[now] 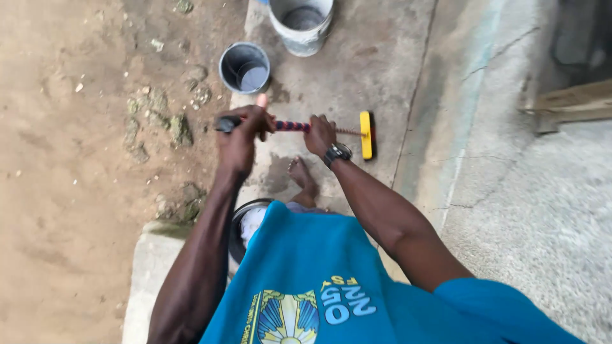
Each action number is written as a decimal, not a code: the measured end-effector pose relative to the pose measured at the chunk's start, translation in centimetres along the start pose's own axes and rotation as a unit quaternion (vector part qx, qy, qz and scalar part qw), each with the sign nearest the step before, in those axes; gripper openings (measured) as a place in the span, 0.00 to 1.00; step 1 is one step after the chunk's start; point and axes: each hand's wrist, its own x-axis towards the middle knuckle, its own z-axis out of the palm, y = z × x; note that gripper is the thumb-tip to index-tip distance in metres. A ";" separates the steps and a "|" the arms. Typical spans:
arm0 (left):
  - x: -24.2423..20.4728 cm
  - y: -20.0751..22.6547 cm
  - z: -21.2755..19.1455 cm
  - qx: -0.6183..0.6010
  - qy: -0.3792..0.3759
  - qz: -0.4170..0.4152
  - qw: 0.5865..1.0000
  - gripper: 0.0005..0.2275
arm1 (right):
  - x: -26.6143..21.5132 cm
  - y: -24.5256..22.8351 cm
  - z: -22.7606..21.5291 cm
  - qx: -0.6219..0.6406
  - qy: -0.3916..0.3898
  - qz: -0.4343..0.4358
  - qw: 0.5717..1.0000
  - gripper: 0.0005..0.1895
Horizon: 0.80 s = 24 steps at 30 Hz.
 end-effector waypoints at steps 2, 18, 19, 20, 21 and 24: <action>-0.6 2.7 -3.3 0.075 0.055 -0.018 0.995 0.17 | 1.8 -3.2 5.0 0.009 -0.027 -0.023 0.999 0.11; 0.7 8.6 -2.6 0.441 0.018 0.160 0.883 0.21 | 6.8 -22.4 10.0 0.234 -0.177 -0.128 0.947 0.08; 1.2 9.6 -2.3 0.437 0.009 0.160 0.885 0.21 | 6.4 -22.1 8.8 0.237 -0.168 -0.112 0.950 0.09; 1.6 10.6 -2.0 0.394 0.030 0.103 0.913 0.22 | 5.9 -21.8 7.6 0.239 -0.160 -0.096 0.953 0.09; 1.9 11.6 -1.8 0.352 0.050 0.045 0.934 0.22 | 5.4 -21.8 6.4 0.242 -0.151 -0.082 0.955 0.10; 2.1 12.8 -1.6 0.323 0.078 0.084 0.940 0.21 | 5.8 -19.8 0.6 0.238 -0.109 -0.043 0.964 0.11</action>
